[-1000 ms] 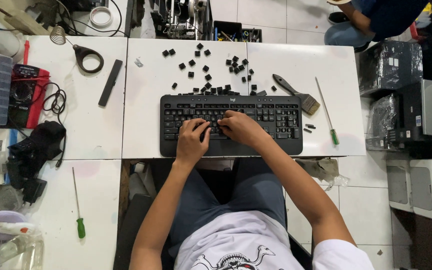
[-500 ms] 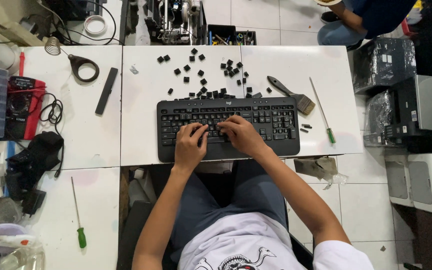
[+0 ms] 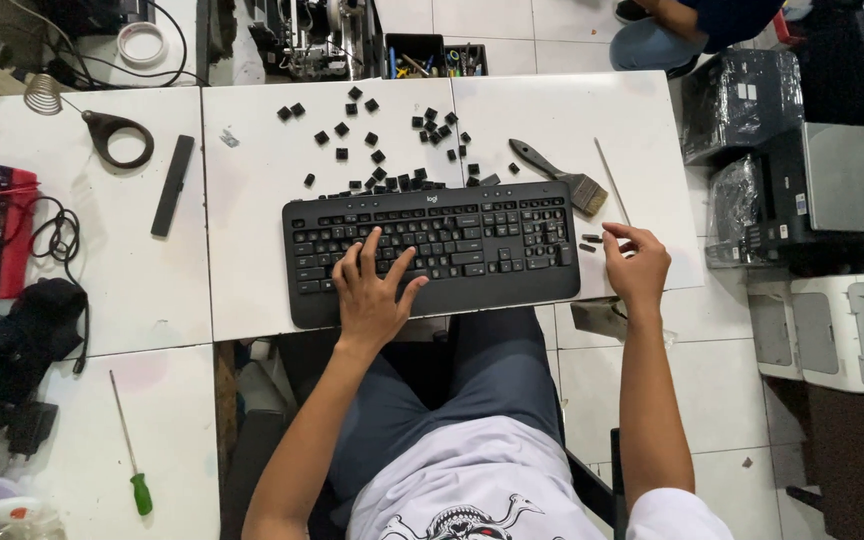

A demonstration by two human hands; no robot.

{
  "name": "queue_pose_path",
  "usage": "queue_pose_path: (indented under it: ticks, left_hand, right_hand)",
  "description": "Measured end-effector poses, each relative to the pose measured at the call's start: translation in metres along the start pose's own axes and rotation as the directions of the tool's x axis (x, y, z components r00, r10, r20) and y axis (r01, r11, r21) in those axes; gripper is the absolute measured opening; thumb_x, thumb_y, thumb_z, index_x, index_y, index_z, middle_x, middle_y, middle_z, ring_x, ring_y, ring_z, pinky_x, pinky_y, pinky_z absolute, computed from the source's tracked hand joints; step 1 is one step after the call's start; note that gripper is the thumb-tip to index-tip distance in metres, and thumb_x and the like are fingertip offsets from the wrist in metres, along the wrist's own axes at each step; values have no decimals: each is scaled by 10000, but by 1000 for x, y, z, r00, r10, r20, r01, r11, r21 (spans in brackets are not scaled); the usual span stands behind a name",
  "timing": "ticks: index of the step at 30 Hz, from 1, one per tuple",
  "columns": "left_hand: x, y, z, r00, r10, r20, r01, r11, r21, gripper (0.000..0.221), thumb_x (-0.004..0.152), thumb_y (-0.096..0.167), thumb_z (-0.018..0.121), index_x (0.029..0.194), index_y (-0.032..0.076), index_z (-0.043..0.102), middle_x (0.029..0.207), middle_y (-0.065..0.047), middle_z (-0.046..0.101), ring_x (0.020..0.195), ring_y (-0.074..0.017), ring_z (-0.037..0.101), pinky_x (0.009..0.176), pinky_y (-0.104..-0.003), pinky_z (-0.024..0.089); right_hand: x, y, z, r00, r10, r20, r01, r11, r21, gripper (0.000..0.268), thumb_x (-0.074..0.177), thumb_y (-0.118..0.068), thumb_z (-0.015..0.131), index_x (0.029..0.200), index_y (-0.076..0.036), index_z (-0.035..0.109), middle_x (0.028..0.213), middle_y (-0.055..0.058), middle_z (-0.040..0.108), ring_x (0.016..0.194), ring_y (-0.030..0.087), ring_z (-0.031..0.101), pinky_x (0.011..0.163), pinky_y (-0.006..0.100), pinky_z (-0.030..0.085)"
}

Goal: Installing individual keycaps onto a computer keyboard frame at a repair bench.

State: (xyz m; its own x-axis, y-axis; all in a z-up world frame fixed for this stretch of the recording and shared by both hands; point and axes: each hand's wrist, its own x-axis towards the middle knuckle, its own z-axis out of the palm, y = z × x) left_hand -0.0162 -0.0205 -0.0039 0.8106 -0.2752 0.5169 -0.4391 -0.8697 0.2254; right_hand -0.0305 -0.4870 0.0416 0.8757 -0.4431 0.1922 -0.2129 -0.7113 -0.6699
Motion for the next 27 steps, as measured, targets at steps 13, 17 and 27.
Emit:
queue_pose_path:
  ticks: [13, 17, 27]
  left_hand:
    - [-12, 10, 5, 1000, -20, 9, 19, 999, 32, 576, 1161, 750, 614, 1510, 320, 772, 1742, -197, 531, 1549, -450, 434, 1236, -628, 260]
    - [-15, 9, -1, 999, -29, 19, 29, 999, 22, 583, 1170, 727, 609, 1578, 329, 731, 1739, -192, 524, 1533, -442, 438, 1225, -617, 255]
    - [-23, 5, -8, 997, -76, 29, 77, 996, -44, 697, 1159, 643, 695, 1715, 230, 608, 1723, -175, 519, 1518, -390, 444, 1242, -570, 239]
  right_hand:
    - [32, -91, 66, 933, -337, 128, 327, 941, 90, 241, 1045, -96, 918, 1234, -237, 966, 1058, 78, 852, 898, 323, 833, 758, 435, 678]
    - [25, -147, 80, 848, -422, 320, 382, 906, 183, 212, 1035, -136, 943, 1242, -180, 952, 1059, 144, 849, 963, 365, 828, 843, 452, 694]
    - [-2, -152, 159, 765, -457, 455, 483, 873, 64, 241, 1056, -216, 923, 1281, -130, 929, 1167, 148, 818, 1121, 380, 808, 907, 457, 716]
